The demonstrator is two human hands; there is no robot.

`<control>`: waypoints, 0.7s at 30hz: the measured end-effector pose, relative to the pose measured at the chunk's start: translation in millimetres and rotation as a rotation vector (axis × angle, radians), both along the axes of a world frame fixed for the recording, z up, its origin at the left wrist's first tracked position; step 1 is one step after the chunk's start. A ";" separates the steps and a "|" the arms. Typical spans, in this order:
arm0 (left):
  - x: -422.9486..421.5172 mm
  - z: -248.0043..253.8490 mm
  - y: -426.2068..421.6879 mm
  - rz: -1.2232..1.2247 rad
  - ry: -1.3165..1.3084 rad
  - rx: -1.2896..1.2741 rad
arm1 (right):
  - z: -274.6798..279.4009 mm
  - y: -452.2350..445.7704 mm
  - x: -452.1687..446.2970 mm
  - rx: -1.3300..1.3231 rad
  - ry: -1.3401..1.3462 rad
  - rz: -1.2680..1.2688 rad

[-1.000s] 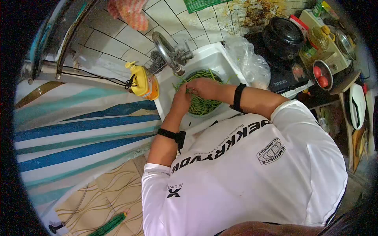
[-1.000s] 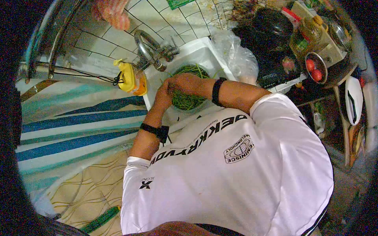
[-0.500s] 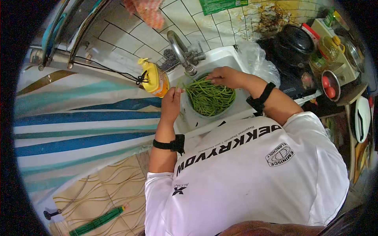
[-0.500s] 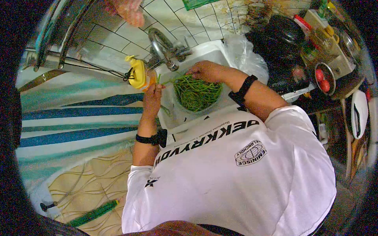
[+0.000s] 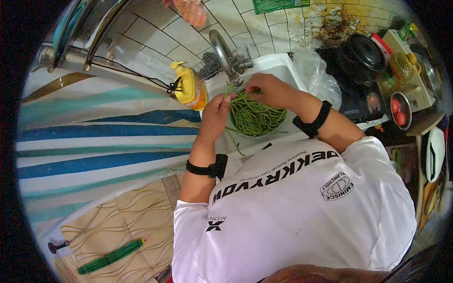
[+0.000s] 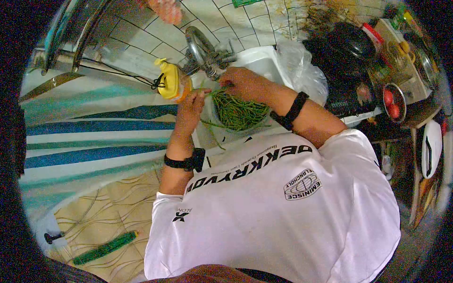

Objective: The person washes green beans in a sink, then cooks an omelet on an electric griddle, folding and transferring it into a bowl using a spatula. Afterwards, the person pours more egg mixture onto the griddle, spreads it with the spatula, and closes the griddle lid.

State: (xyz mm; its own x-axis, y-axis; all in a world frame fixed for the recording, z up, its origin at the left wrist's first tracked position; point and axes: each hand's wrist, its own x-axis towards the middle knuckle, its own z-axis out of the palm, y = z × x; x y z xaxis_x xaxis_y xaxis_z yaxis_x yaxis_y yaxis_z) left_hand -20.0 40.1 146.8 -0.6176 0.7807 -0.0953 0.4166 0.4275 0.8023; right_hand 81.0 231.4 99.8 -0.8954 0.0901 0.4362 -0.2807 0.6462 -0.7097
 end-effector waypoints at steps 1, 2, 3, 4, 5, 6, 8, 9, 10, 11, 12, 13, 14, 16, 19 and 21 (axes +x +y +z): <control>-1.7 3.1 -3.6 0.008 0.065 0.025 | -12.1 6.1 0.5 0.000 0.001 0.010; -4.4 5.3 -7.2 0.013 0.132 0.049 | -25.0 11.0 0.6 0.114 -0.130 -0.059; -7.8 6.6 -10.8 0.018 0.137 0.045 | -21.4 9.4 -0.1 0.225 -0.258 -0.130; -11.4 7.5 -14.0 0.039 0.180 0.033 | -17.6 6.4 1.8 0.221 -0.254 -0.126; -14.2 8.3 -16.9 0.061 0.221 0.020 | -13.0 2.4 8.6 0.228 -0.379 -0.069; -16.6 10.2 -18.8 0.063 0.222 0.016 | -6.6 -1.2 12.8 0.234 -0.505 -0.013; -20.7 13.5 -20.3 0.112 0.180 -0.027 | -4.9 -5.9 9.3 0.312 -0.693 0.133; -22.8 12.9 -20.9 0.111 0.180 -0.029 | -5.0 -7.6 8.7 0.394 -0.876 0.279; -25.7 11.7 -21.9 0.096 0.191 0.042 | -13.7 -3.9 9.7 0.391 -0.877 0.279; -26.7 11.0 -22.8 0.080 0.202 0.113 | -29.4 3.6 11.8 0.411 -0.606 0.235; -25.6 11.5 -22.7 0.079 0.201 0.111 | -24.6 4.4 13.5 0.426 -0.334 0.189; -23.8 12.6 -21.8 0.074 0.213 0.150 | -18.5 4.9 11.3 0.426 -0.334 0.189; -22.7 12.9 -22.3 0.070 0.223 0.189 | -9.9 5.7 6.9 0.049 -0.304 0.091; -25.9 11.8 -25.1 0.053 0.240 0.132 | 6.9 2.3 0.1 -0.324 -0.270 -0.002; -19.8 17.9 -27.0 0.017 0.182 0.091 | 22.9 -4.8 -7.6 -0.532 -0.090 0.209; -13.3 22.8 -22.0 -0.002 0.115 0.113 | 41.0 -12.0 -10.0 -0.320 -0.347 0.221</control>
